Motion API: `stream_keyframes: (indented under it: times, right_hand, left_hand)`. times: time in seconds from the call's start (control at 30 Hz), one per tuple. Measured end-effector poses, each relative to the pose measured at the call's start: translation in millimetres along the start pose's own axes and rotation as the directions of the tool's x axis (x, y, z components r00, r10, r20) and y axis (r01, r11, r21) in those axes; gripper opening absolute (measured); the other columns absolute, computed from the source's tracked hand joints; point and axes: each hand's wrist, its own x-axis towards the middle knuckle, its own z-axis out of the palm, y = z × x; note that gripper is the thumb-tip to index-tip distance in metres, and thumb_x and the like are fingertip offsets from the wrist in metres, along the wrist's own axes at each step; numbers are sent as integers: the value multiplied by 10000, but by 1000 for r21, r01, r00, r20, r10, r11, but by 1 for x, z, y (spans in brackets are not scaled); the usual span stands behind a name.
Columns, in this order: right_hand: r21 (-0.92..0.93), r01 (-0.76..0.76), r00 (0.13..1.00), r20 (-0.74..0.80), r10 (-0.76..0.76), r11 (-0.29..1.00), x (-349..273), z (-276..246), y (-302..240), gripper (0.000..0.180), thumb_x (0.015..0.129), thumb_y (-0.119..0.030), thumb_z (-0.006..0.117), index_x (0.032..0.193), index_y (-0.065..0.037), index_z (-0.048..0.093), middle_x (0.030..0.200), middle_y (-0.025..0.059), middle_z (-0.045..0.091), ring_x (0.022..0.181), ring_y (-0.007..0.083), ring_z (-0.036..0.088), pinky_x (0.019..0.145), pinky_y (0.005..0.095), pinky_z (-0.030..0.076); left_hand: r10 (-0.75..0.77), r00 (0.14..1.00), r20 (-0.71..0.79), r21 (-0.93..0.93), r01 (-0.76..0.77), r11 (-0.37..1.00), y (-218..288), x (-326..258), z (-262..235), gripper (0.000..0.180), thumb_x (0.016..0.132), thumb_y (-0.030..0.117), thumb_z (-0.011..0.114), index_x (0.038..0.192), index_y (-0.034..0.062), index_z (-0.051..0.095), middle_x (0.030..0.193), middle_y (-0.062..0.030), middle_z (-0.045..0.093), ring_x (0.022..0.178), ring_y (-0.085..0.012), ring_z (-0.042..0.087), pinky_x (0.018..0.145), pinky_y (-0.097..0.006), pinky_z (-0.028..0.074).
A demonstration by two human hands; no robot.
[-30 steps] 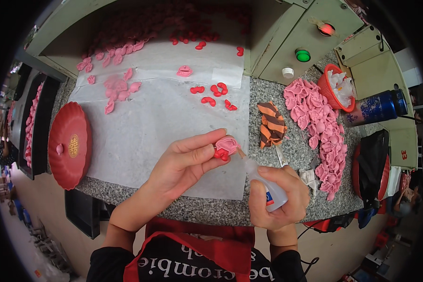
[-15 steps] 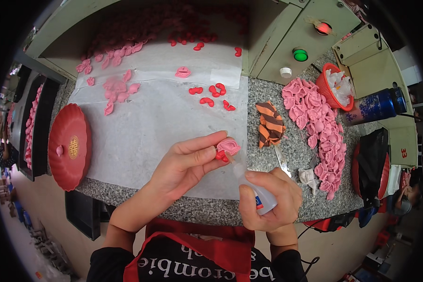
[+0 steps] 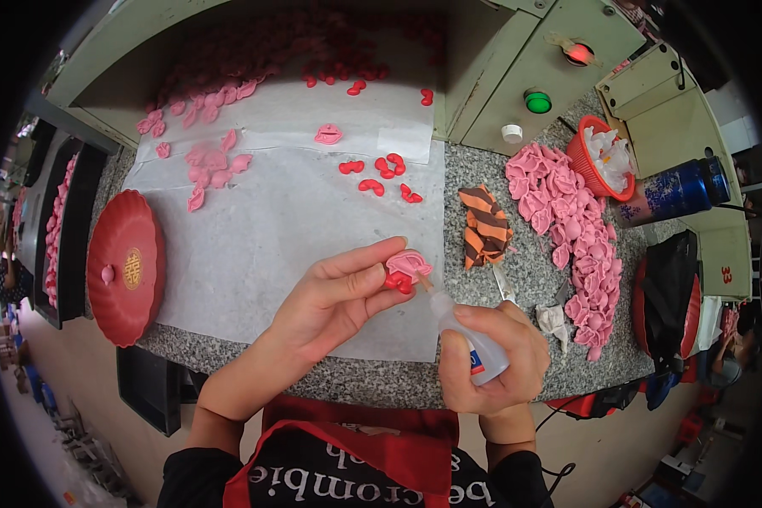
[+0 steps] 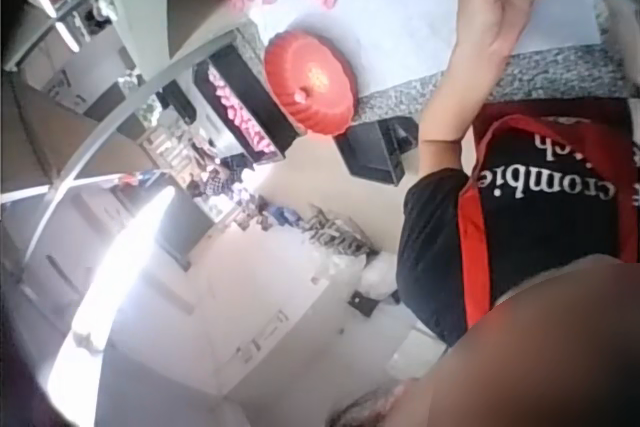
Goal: Applying glue and assembling small pink clay decorative items at a workbench.
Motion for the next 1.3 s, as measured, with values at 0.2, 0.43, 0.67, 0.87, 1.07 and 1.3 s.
stream_keyframes:
  times: [0.2,0.43,0.67,0.87,1.07,1.3]
  right_hand:
    - [6,-36,999,19,36,999,0,0,0,236,597,27,577,830,18,540,645,91,563,415,144,436,389,244,345]
    - [17,-19,1000,-22,19,1000,1,0,-1,227,609,19,589,832,13,545,616,85,548,414,145,440,391,240,343]
    - [7,-46,999,-5,47,999,-3,-3,-2,203,625,19,584,825,22,543,622,88,553,427,152,464,401,245,360]
    - [3,-53,999,12,53,999,5,6,4,198,623,21,585,817,24,540,638,93,565,442,164,483,415,249,377]
    - [-28,-123,992,-28,122,992,3,-30,9,181,635,14,594,812,11,557,670,112,587,502,199,550,463,270,428]
    - [459,-312,896,-148,418,832,-1,-3,19,143,746,-70,590,874,-6,587,742,57,594,567,137,548,542,232,431]
  left_hand:
    - [8,1000,-1,-3,-8,1000,-1,1,-2,390,818,75,513,1189,-10,427,1121,-162,514,1040,-251,511,909,-359,408]
    - [31,999,8,-16,-31,999,-3,-1,-4,374,816,68,510,1176,-8,442,1147,-168,495,1071,-270,486,932,-377,390]
    - [35,999,0,-22,-35,999,-4,-4,-5,366,820,71,506,1174,2,448,1166,-165,480,1094,-269,465,941,-386,383]
    - [52,999,-9,-32,-52,998,4,3,-14,358,822,72,503,1170,2,452,1174,-159,474,1104,-262,457,944,-386,382]
    - [26,1000,-14,-35,-27,999,-4,18,23,449,798,62,525,1214,-13,375,1132,-162,498,1070,-279,476,921,-381,397]
    - [62,997,-52,-330,-76,941,-2,6,-21,509,788,27,506,1256,21,308,1113,-175,460,1055,-332,464,883,-389,441]
